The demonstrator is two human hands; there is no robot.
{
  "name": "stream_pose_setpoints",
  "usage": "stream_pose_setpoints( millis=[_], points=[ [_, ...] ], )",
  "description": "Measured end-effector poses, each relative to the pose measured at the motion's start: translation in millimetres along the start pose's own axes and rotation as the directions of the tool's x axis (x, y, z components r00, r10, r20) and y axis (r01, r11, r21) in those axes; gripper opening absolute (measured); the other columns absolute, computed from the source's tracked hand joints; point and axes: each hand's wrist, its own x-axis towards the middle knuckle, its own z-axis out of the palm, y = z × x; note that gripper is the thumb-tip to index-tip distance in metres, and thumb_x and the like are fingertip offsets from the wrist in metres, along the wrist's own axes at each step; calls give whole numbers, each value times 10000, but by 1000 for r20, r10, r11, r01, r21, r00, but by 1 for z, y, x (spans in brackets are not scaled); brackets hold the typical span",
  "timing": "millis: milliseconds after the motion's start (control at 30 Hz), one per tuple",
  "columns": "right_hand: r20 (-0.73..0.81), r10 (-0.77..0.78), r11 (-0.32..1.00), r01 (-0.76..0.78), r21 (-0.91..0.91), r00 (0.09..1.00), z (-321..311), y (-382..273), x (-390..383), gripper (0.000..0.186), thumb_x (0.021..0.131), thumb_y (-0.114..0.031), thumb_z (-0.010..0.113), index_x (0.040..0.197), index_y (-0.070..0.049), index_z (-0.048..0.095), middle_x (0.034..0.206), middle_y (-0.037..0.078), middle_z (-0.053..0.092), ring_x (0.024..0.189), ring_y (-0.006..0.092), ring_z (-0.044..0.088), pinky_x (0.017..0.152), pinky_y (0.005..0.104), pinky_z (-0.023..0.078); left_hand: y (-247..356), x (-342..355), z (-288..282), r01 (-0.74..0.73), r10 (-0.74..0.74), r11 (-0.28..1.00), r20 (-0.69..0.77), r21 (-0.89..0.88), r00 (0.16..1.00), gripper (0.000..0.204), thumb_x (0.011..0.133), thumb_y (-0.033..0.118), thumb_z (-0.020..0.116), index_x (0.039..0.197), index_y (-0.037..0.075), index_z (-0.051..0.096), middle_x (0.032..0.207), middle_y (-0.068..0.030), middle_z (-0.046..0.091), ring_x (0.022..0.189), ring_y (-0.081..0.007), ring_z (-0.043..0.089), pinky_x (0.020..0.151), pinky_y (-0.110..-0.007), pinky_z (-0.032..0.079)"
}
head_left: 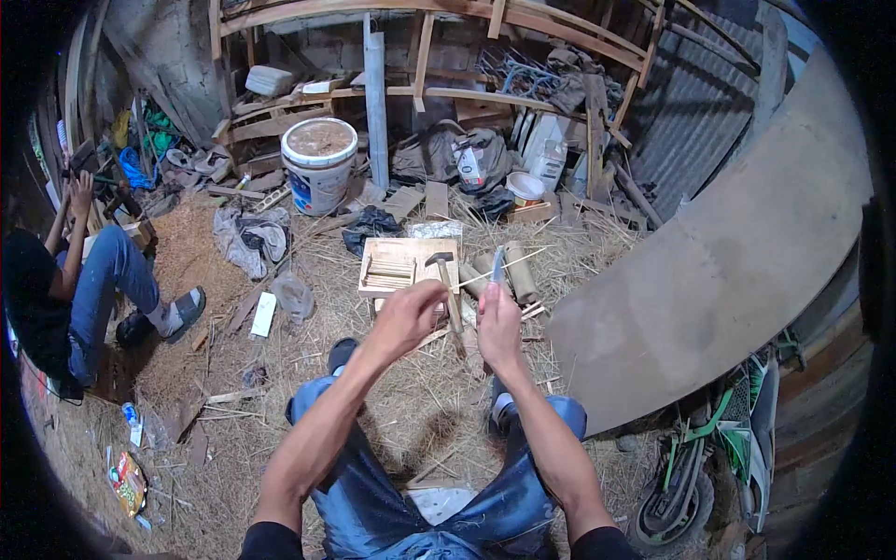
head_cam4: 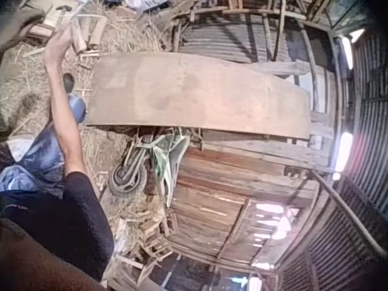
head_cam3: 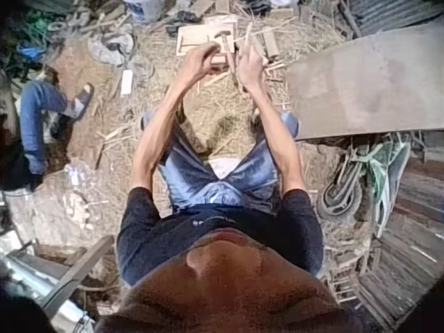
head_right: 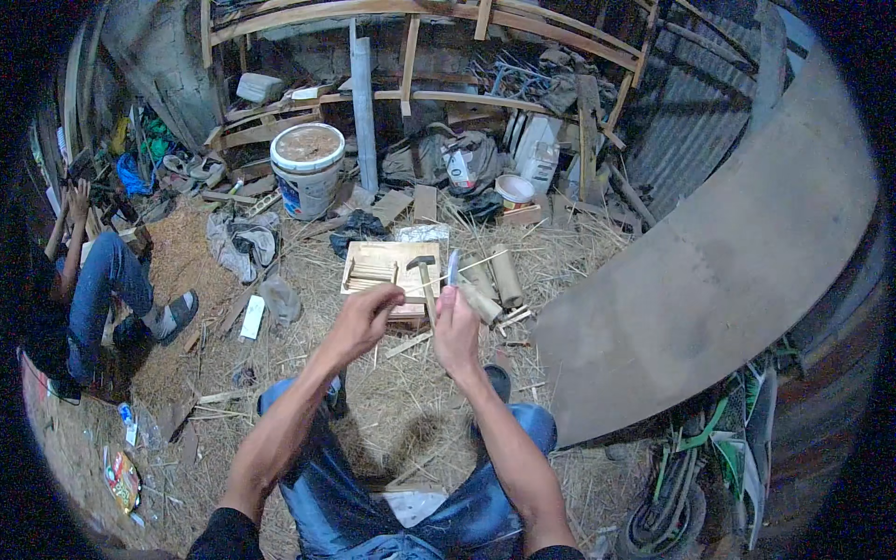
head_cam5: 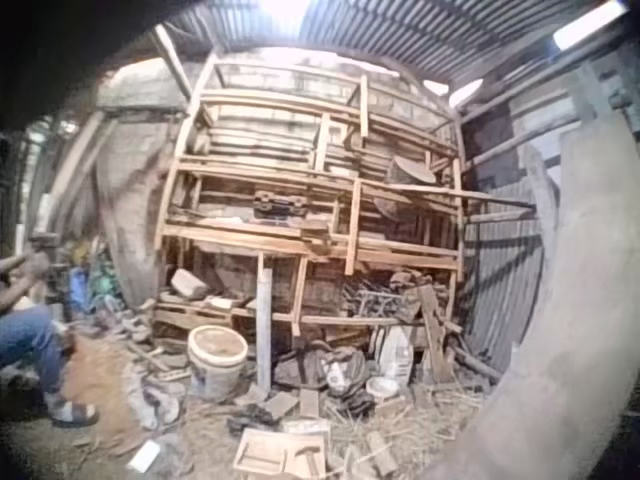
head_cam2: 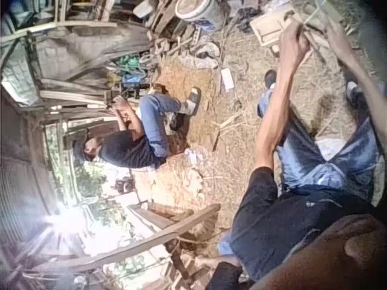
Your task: The person uses a small knife to sharpen and shape thin strips of wood or bamboo, while assembling components on a wooden block.
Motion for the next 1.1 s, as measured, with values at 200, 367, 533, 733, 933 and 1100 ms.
stream_pose_setpoints(
  millis=[200, 367, 533, 733, 933, 1100],
  points=[
    [33, 36, 996, -39, 83, 999, 0, 10, 3, 505, 1003, -410, 282, 703, -46, 464, 533, 59, 423, 499, 177, 423, 495, 342, 356, 3, -1, -4, 21, -22, 1000, 27, 14, 999, 105, 858, 58, 558, 929, -6, 601, 826, -156, 644, 771, -307, 641, 682, -354, 492],
    [111, 122, 989, -131, 72, 986, -14, 0, 7, 471, 1003, -369, 307, 738, -27, 492, 551, 133, 425, 513, 206, 428, 520, 365, 375, -4, 1, -9, 30, -30, 999, 54, 13, 998, 111, 863, 48, 551, 947, -11, 595, 847, -155, 646, 784, -295, 646, 700, -353, 492],
    [230, -57, 998, 63, -19, 972, 8, -5, -17, 372, 988, -267, 379, 749, -7, 495, 569, 146, 471, 538, 233, 491, 535, 391, 392, -7, 1, -3, 15, -16, 1000, 87, 18, 996, 129, 849, 25, 553, 964, -14, 597, 852, -168, 642, 808, -302, 646, 715, -356, 490],
    [93, -90, 996, 92, -10, 992, 8, -4, -9, 396, 997, -291, 329, 756, -10, 469, 583, 113, 473, 530, 225, 483, 525, 395, 394, 7, 5, 2, 57, -57, 998, 71, -6, 996, 118, 856, 40, 548, 950, -16, 591, 840, -182, 631, 796, -320, 635, 695, -369, 483],
    [63, -50, 998, 48, 31, 997, 0, -13, 3, 360, 992, -250, 356, 776, 9, 482, 583, 122, 475, 523, 227, 494, 514, 408, 394, 2, 5, 4, 4, -3, 1000, 62, -14, 998, 122, 861, 60, 545, 952, -16, 575, 849, -190, 625, 769, -335, 622, 675, -379, 475],
    [168, 1, 1000, -6, 25, 986, 4, 4, -4, 418, 996, -352, 364, 799, -34, 549, 600, 47, 478, 561, 161, 475, 549, 334, 393, -9, 6, 10, 57, -61, 997, 121, 43, 991, 150, 845, 57, 529, 972, -2, 585, 875, -187, 628, 822, -366, 610, 694, -407, 471]
  ],
)
